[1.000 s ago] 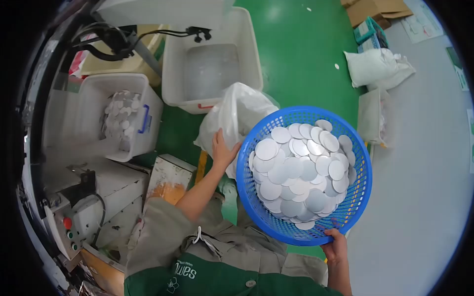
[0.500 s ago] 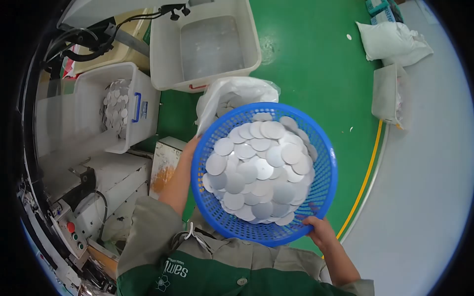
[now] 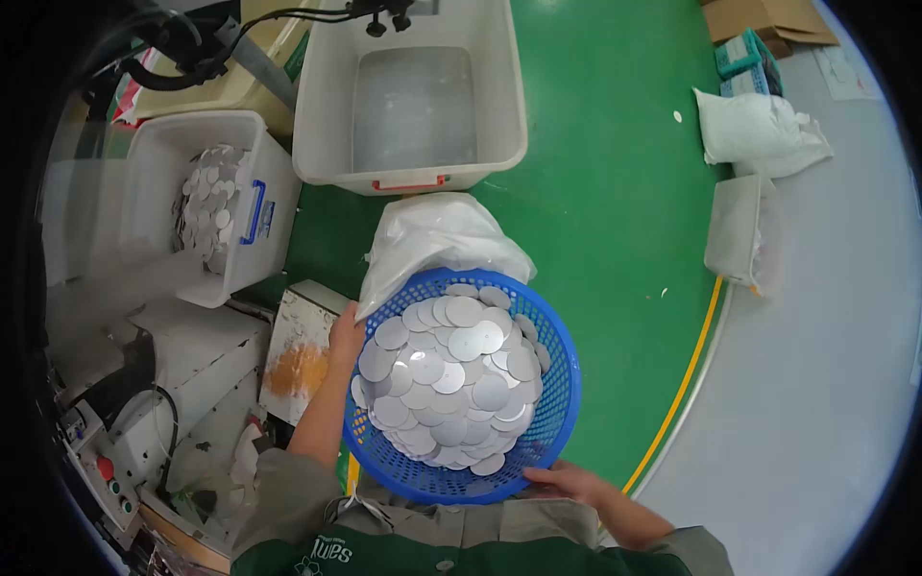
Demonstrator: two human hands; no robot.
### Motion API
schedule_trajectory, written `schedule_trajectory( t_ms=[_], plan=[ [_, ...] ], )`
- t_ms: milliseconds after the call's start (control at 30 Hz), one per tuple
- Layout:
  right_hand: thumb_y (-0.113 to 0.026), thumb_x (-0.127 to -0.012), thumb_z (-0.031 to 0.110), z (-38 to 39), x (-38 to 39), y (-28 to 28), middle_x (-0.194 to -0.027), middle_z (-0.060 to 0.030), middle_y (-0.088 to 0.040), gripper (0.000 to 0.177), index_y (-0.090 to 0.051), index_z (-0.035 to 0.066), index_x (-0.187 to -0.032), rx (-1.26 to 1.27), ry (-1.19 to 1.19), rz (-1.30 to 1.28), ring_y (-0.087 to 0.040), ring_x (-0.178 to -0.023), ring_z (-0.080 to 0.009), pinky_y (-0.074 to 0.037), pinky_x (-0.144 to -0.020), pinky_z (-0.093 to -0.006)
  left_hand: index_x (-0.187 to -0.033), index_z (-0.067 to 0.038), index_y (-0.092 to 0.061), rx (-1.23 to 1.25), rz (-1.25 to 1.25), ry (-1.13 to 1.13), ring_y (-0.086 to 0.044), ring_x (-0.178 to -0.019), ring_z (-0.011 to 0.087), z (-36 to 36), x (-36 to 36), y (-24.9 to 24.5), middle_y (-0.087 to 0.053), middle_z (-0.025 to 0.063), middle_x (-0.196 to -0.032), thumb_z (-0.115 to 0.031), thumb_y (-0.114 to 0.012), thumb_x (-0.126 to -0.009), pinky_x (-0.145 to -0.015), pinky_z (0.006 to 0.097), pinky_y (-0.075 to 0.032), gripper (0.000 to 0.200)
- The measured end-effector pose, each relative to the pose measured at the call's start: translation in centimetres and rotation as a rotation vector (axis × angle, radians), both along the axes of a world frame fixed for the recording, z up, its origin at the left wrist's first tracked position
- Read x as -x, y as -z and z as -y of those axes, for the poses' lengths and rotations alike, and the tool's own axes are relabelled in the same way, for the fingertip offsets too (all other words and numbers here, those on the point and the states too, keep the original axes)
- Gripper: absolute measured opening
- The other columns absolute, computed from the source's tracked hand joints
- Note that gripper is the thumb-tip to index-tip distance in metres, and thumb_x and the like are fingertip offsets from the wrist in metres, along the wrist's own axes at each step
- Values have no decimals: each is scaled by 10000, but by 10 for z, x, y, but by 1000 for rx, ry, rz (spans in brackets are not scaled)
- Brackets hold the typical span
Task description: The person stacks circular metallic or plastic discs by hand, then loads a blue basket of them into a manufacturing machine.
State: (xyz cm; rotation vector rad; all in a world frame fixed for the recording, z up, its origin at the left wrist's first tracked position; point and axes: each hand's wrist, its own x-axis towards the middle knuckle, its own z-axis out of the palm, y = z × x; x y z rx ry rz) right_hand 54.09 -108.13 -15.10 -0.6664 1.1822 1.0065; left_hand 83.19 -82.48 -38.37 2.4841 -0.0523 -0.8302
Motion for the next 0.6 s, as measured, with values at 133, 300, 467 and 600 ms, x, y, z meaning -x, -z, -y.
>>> schedule_trajectory(
  t_ms=[133,300,467,600],
  plan=[
    [-566,-868,349,162,-5,62,-1144,-117,-595,513,-460,65,-1282,109,-477,353,-595,-968,-248,-495,-797,-396,-1155,-99,-518,32,39,-8,-582,-882,423,-21,12,28,-615,251,-907,-156,-564,-838,-734,472,-465,326],
    [-761,-685,339,162,-172,185,-1425,-274,-244,1047,-94,82,-1451,799,-375,471,-238,-1337,-351,-237,-1068,-447,-1108,-91,-517,52,53,-11,-582,-865,431,-12,17,21,-620,238,-894,-133,-551,-835,-726,477,-465,278],
    [-742,-691,146,137,-231,262,-1316,-206,-448,939,-178,69,-1439,542,-204,464,-489,-1147,-291,-374,-975,-361,-1045,-101,-515,47,17,-86,-552,-890,439,-11,19,16,-600,241,-907,-140,-521,-848,-709,481,-449,201],
    [-526,-792,43,146,-202,227,-961,-128,-662,291,-621,23,-1067,1012,-207,651,-598,-881,-191,-458,-774,-315,-1040,-90,-527,234,42,-160,-554,-918,431,-33,36,39,-601,239,-923,-113,-480,-862,-729,439,-458,185]
  ],
)
